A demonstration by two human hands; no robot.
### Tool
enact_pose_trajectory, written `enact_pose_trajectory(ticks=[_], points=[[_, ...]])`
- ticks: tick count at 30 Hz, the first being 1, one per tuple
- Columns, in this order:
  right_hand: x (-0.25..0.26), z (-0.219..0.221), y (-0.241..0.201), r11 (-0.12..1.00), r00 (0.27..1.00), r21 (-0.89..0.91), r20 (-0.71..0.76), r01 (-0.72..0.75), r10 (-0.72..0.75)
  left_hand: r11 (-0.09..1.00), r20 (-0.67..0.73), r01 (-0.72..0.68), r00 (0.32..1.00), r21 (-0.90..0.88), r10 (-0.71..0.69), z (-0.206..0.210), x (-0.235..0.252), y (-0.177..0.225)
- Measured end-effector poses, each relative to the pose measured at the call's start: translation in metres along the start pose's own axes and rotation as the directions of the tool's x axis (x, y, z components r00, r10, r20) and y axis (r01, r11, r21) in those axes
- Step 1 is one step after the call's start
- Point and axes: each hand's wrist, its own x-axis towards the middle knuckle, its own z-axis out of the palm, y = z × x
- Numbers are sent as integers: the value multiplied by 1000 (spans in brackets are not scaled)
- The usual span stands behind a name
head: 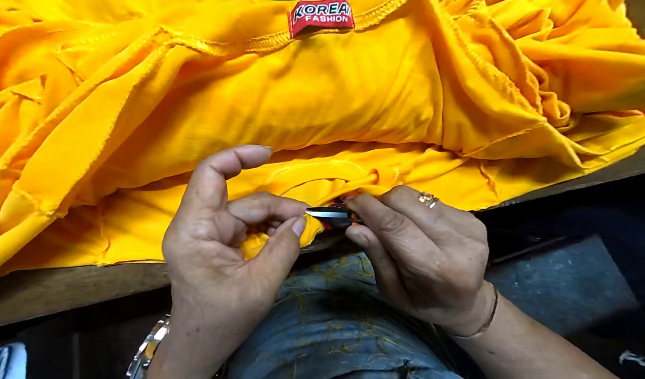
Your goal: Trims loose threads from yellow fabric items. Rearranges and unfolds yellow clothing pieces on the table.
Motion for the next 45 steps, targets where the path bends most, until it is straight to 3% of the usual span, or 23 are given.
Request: enact_pose_trajectory(ticks=[5,7,10,12,15,17,19,21,22,23,24,26,28,29,35,39,42,45], points=[[-1,5,2,997,999,72,-14,-31,33,997,3,51,999,-53,-51,0,-1,-3],[2,3,3,956,992,268,-4,-118,123,995,13,75,997,-66,-74,-2,-1,-2],[7,-3,0,766,968,605,32,-218,250,994,54,92,995,-53,-89,-5,1,0],[14,-4,-3,754,976,630,29,-186,217,995,93,90,992,-40,-85,-7,3,2],[26,4,-8,854,992,509,-11,-106,130,998,133,66,989,-2,-65,-10,6,5],[30,12,-8,833,991,546,-39,-89,131,998,155,63,986,8,-64,-12,8,6],[33,15,-8,670,977,728,1,-145,211,996,173,79,981,27,-83,-14,10,5],[34,7,-9,337,936,901,169,-274,308,994,191,108,975,35,-112,-18,11,4],[33,1,-7,162,920,934,264,-319,289,992,195,121,973,31,-125,-20,12,3],[30,-5,-1,77,921,934,326,-349,212,990,196,136,971,22,-138,-22,13,1],[26,-11,7,114,931,927,346,-358,112,989,196,147,970,7,-146,-23,14,-1],[22,-18,17,372,948,881,318,-293,-7,988,206,154,968,-21,-147,-25,16,-4],[18,-17,15,575,958,770,268,-275,99,989,221,148,965,-29,-138,-25,19,-4],[19,-14,13,594,950,741,258,-312,177,989,239,141,962,-34,-129,-24,20,-3],[32,4,14,568,889,685,337,-457,308,999,362,-14,932,36,0,-20,29,5],[35,2,20,382,802,726,399,-572,444,958,423,-142,906,251,24,-49,32,4],[35,0,23,228,731,746,457,-625,507,958,421,-121,907,260,1,-79,30,1],[35,-3,20,151,676,735,496,-661,545,989,350,-17,936,144,-35,-95,24,-3]])
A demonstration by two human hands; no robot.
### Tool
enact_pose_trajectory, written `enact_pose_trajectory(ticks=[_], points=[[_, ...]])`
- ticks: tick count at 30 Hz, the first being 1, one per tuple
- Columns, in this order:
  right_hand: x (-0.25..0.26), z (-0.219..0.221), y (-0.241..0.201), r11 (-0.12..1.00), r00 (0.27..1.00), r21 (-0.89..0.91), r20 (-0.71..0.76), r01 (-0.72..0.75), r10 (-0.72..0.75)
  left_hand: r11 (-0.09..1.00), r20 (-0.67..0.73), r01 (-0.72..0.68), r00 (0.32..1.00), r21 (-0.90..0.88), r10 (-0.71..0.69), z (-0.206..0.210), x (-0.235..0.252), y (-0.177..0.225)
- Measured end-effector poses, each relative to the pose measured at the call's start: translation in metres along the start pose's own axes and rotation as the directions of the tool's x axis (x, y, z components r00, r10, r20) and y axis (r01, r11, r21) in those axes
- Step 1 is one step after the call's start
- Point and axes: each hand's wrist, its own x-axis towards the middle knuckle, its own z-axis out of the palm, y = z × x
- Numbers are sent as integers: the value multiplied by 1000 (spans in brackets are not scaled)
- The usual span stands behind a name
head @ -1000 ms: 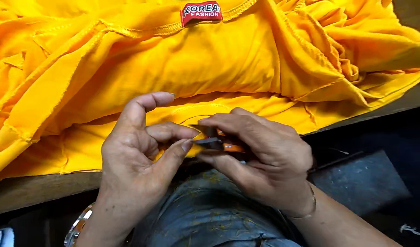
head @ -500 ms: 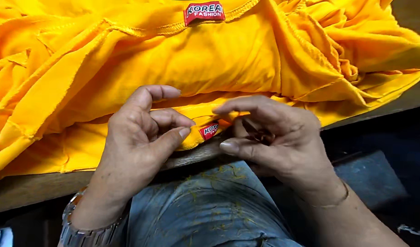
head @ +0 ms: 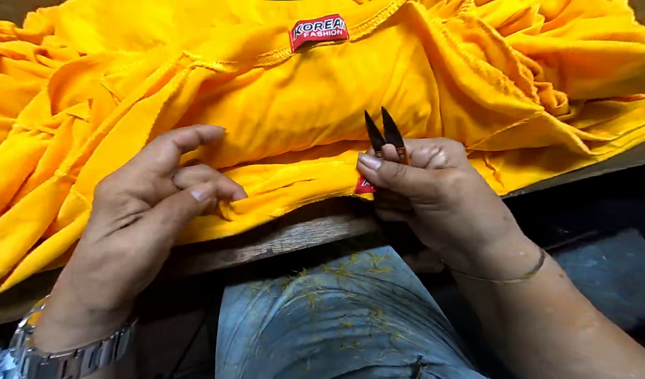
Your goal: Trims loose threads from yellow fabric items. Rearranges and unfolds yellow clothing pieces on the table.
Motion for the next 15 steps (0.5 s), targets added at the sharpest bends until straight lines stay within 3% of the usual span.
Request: enact_pose_trajectory(ticks=[3,8,10,13,15], points=[[-3,2,2,1000,1000,17,8,10,-10,999,-28,-17,999,49,18,2,-4,7],[-13,1,6,999,999,30,18,37,-38,976,68,-130,990,176,120,9,-2,15],[-21,-2,6,988,985,-59,108,141,-134,960,82,-157,987,232,141,12,-6,16],[-35,-14,-3,883,900,-257,302,393,-313,837,80,-231,972,495,221,24,-14,11],[-42,-25,-5,812,897,-382,215,441,-386,755,83,-273,956,596,280,32,-18,4]])
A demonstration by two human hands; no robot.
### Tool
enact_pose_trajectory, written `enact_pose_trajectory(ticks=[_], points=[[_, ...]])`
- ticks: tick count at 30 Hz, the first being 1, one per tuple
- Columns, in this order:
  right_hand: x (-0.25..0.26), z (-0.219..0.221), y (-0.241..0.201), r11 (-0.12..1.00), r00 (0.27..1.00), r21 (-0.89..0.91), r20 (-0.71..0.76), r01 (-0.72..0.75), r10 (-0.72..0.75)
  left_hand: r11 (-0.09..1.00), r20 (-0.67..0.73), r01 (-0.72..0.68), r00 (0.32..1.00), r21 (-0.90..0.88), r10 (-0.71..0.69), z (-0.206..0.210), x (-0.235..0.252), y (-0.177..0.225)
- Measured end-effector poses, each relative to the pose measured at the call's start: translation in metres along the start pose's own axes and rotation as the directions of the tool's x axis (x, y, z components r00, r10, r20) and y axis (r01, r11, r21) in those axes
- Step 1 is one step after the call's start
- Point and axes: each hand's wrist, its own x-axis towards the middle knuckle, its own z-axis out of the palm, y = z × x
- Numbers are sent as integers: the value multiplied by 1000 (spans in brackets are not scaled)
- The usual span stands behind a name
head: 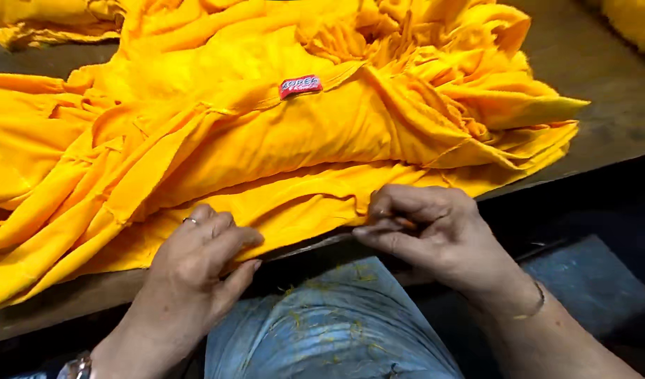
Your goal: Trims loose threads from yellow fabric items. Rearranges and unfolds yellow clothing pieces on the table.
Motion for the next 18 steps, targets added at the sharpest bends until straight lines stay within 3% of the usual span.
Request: enact_pose_trajectory(ticks=[3,5,7,11,13,15,17,18], points=[[-13,-28,21,943,980,-319,-195,-89,26,995,-24,-20,1000,-102,18,8,-9,3],[-22,-46,38,865,976,-477,-211,-158,62,981,-30,-3,1000,-194,-3,11,-14,3],[-28,-55,51,836,983,-525,-157,-162,92,986,-18,21,1000,-165,-24,15,-17,-1],[-32,-60,54,767,994,-635,108,96,-35,998,34,12,999,-59,-10,18,-26,-15],[-35,-74,46,754,952,-638,301,156,58,995,161,31,987,-97,-16,5,-27,-14],[-33,-93,36,801,914,-585,382,127,134,982,298,81,954,-171,-26,-15,-21,-9],[-25,-114,26,904,953,-418,300,91,43,962,321,113,947,-249,-29,-36,-7,-3],[-17,-123,19,932,981,-352,195,86,-16,965,261,93,965,-246,-26,-47,1,-3]])
